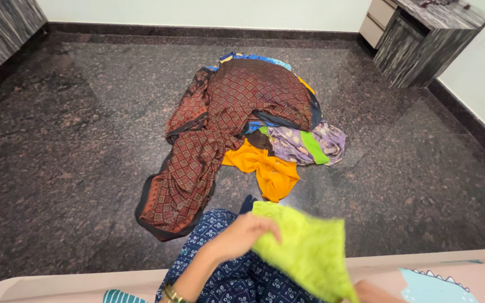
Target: The person folds a lime green cloth and places it on a bed, then picks up a patterned maroon cloth from a pile on the floor and folds it by hand.
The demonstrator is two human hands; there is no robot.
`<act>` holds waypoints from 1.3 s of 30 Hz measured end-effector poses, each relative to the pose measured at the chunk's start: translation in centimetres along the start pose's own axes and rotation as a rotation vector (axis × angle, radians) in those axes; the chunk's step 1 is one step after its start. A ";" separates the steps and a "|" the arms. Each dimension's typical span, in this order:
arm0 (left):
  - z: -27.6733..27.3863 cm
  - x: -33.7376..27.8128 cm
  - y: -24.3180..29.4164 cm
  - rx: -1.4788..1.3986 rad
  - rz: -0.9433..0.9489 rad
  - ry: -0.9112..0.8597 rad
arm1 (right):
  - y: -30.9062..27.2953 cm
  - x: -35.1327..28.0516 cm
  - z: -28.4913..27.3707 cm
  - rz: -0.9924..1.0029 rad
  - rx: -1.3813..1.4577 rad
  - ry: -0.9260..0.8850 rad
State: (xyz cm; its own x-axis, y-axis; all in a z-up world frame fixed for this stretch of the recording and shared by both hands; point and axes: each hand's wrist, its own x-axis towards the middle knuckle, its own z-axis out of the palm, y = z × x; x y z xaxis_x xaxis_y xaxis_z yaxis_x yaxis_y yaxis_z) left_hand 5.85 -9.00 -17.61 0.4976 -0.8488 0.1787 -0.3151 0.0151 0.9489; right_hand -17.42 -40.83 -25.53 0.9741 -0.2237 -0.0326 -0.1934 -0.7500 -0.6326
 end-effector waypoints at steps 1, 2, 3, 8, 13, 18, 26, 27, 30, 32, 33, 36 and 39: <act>0.4 -1.2 0.2 -0.022 -0.144 -0.093 | 0.5 0.1 1.6 0.021 -0.035 -0.020; 0.8 -1.9 0.4 0.018 -0.214 -0.139 | 1.0 0.2 2.9 0.044 -0.064 -0.041; 1.3 -2.8 0.8 0.059 -0.286 -0.185 | 1.3 0.1 4.3 0.063 -0.085 -0.054; 3.1 -5.4 3.9 0.576 0.230 0.058 | -1.1 0.7 5.2 0.084 -0.062 0.035; 4.2 -4.1 3.9 0.218 -0.098 0.006 | -8.6 3.9 0.0 -0.005 -0.102 0.281; 4.3 -1.0 -0.4 0.007 -0.452 0.154 | -13.3 5.4 -1.5 -0.351 -0.235 0.562; 3.1 0.3 -4.2 -0.323 -0.559 0.312 | -13.0 8.4 8.5 -0.347 -0.411 0.032; 2.5 -0.5 -3.9 -0.464 -0.536 0.436 | -13.5 9.6 7.8 -0.230 -0.418 0.015; 0.9 -3.6 -2.4 -0.473 -0.441 0.861 | -17.2 13.3 4.1 0.007 -0.309 0.020; 0.3 -5.4 -1.2 -0.647 -0.467 0.937 | -21.4 14.8 2.5 0.002 -0.078 0.094; 0.3 -6.5 -0.7 -0.889 -0.518 0.859 | -24.1 14.9 3.1 -0.033 -0.090 0.072; -1.0 -10.3 0.3 -1.283 -0.292 0.811 | -33.1 12.6 9.3 -0.118 -0.175 -0.027; -4.5 -15.5 1.2 -1.407 -0.098 0.844 | -38.0 8.6 13.3 -0.597 -0.135 -0.054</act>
State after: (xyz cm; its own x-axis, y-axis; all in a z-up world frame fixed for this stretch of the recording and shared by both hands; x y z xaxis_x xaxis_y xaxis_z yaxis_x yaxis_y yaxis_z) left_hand 1.42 6.54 -18.02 0.8919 -0.3715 -0.2580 0.4452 0.8217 0.3559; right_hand -0.12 -5.97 -12.02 0.9225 0.2890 0.2557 0.3782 -0.8088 -0.4504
